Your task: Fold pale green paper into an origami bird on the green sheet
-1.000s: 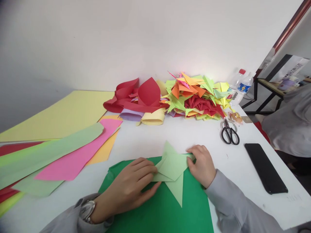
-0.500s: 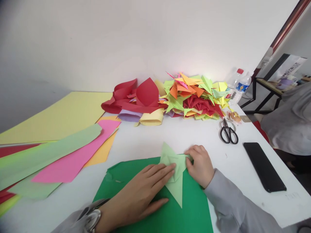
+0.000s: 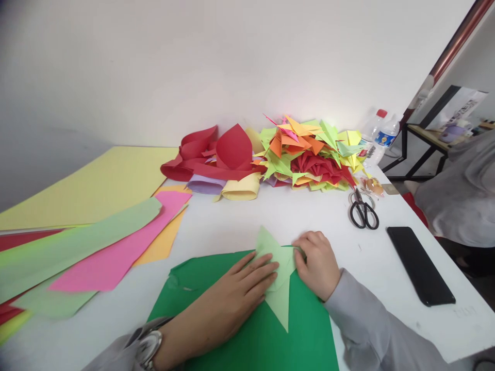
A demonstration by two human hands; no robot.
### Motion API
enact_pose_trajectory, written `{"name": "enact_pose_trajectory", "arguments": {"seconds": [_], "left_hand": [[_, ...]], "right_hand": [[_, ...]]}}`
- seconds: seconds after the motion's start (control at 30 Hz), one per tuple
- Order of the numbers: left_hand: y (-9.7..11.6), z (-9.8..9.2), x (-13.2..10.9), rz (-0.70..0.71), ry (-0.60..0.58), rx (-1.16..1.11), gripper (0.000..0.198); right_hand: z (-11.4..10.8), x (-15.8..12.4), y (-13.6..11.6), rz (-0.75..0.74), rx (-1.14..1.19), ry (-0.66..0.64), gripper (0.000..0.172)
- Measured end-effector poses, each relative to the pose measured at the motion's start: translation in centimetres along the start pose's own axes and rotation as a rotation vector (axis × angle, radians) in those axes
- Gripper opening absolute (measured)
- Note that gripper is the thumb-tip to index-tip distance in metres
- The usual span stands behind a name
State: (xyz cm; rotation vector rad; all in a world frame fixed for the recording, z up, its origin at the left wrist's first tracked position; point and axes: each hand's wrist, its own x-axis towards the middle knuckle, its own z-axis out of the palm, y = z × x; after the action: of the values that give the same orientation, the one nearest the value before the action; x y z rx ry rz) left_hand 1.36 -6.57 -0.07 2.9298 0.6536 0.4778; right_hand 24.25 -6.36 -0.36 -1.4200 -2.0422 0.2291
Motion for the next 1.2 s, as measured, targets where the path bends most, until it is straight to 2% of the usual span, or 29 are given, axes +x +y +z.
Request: {"name": "enact_pose_trajectory", "arguments": {"seconds": [0.13,0.27,0.47,0.6,0.83,1.2], "left_hand": [[-0.4,-1.0,0.0,-0.009,-0.046,-0.046,0.035],[-0.8,-1.8,0.0,-0.017,-0.028,-0.088,0.022],[-1.2,-1.4,0.1,-0.036,-0.002,-0.083,0.018],[-1.3,-1.5,0.2,-0.025,0.008,-0.078,0.018],[-1.5,-1.4,0.0,0.007,0.037,-0.049,0.024],[-1.5,-1.4,0.0,0.012,0.049,-0.051,0.025]], "right_hand": [[-0.3,-0.1,0.0,0.005,-0.044,-0.033,0.012],[-0.5,-0.2,-0.4,0.0,-0.034,-0.063,0.003],[-0.5,-0.6,-1.1,-0.002,0.03,-0.124,0.006],[-0.6,-0.7,-1.6,0.009,-0.031,-0.126,0.007],[-0.7,-1.0,-2.7,0.093,-0.215,-0.182,0.031],[-0.1,-1.5,-2.4,0.115,-0.236,-0.186,0.025]]}}
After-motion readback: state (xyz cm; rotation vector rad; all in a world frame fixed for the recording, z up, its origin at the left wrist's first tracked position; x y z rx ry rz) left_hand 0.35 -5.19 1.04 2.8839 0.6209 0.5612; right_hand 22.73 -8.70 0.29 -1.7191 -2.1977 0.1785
